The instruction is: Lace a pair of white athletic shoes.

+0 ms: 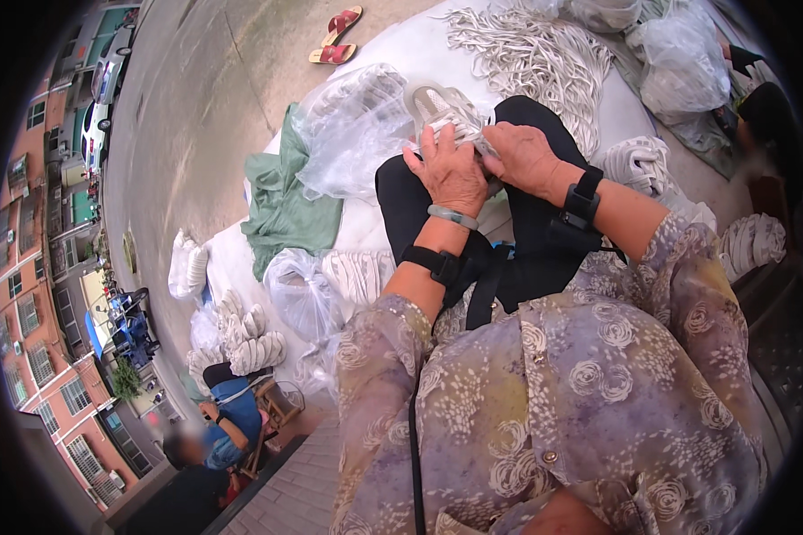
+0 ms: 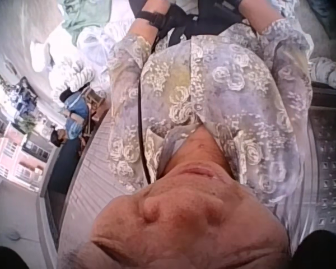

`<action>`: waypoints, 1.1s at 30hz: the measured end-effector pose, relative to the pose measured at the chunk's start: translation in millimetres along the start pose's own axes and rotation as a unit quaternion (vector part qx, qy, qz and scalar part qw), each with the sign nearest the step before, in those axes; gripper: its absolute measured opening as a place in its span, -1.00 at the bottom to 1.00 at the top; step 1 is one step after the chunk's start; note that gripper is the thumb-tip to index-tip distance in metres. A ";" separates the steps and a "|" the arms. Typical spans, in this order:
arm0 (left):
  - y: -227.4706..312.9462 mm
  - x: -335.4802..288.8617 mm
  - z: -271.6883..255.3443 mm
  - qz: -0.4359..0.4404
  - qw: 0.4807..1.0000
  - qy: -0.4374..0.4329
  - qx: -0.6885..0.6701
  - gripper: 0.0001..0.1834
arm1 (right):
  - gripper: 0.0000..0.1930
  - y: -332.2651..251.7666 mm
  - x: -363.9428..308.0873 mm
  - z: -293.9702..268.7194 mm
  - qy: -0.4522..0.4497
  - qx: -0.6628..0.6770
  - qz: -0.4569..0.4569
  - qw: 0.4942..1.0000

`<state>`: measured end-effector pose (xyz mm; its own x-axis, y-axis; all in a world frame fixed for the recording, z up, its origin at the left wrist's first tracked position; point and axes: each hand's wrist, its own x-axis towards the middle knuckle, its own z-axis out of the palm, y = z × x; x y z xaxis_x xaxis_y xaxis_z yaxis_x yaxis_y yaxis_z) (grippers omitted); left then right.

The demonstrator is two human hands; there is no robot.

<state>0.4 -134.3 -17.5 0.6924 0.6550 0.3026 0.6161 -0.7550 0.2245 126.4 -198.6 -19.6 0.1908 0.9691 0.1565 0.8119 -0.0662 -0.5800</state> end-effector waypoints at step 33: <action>-91.6 -98.8 -88.9 -0.186 0.964 -0.177 0.073 -0.92 | -0.86 18.1 -10.5 -26.4 -0.028 0.216 0.067 0.974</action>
<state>-157.9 -132.6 14.4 0.4813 0.8689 -0.1154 0.8754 -0.4696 0.1150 153.7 -216.2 -10.7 0.2387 0.9709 0.0183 0.4715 -0.0994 -0.8763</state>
